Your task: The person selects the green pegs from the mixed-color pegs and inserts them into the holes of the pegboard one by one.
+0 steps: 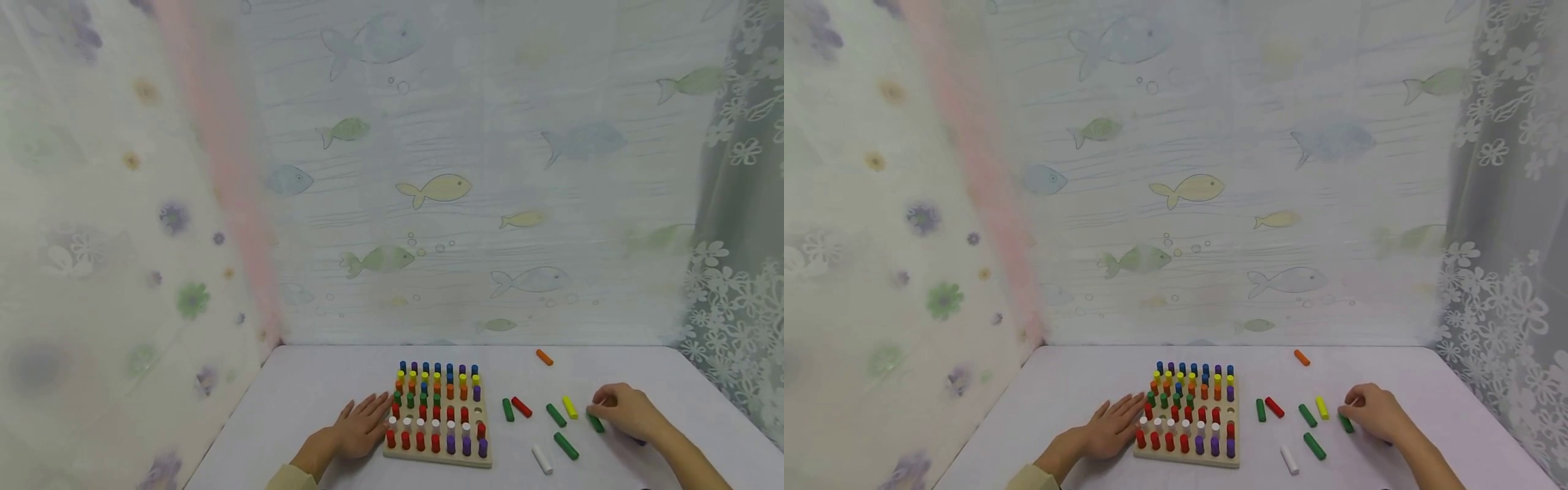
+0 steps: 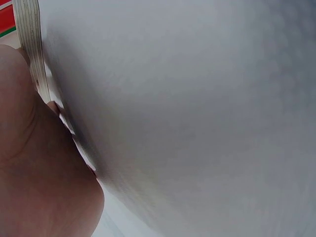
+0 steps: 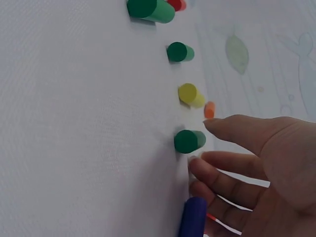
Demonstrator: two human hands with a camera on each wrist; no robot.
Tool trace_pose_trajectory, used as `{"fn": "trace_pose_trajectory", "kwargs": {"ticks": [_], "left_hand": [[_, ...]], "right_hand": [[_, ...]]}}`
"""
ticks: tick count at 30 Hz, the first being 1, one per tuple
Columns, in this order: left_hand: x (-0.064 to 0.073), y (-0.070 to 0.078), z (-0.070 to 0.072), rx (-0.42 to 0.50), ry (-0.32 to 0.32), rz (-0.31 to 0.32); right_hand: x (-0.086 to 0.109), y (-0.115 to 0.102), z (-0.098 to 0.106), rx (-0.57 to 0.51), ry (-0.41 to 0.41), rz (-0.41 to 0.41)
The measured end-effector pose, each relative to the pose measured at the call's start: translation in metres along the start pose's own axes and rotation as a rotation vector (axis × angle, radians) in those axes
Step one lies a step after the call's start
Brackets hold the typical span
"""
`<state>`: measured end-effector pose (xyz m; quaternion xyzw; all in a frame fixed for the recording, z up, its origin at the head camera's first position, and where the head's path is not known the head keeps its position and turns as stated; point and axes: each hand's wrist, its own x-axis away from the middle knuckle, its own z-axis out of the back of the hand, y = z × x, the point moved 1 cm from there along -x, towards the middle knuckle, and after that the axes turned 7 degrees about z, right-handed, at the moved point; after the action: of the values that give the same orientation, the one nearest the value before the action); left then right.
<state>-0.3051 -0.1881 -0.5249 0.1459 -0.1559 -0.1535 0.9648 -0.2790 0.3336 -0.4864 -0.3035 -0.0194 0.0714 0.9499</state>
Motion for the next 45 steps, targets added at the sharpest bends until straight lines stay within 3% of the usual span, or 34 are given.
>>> {"fn": "trace_pose_trajectory", "kwargs": {"ticks": [13, 21, 37, 45], "left_hand": [[0.002, 0.002, 0.004, -0.013, -0.01, -0.003], [-0.002, -0.003, -0.001, 0.001, 0.0, -0.001], [0.006, 0.005, 0.006, -0.007, -0.019, -0.005], [0.003, 0.001, 0.003, -0.001, -0.018, -0.004]], "right_hand": [[-0.008, -0.002, -0.012, -0.013, 0.003, 0.0], [-0.008, -0.004, -0.012, -0.008, -0.006, -0.002], [-0.005, -0.003, -0.008, -0.13, 0.04, -0.031], [-0.007, -0.004, -0.003, -0.17, 0.068, -0.034]]}}
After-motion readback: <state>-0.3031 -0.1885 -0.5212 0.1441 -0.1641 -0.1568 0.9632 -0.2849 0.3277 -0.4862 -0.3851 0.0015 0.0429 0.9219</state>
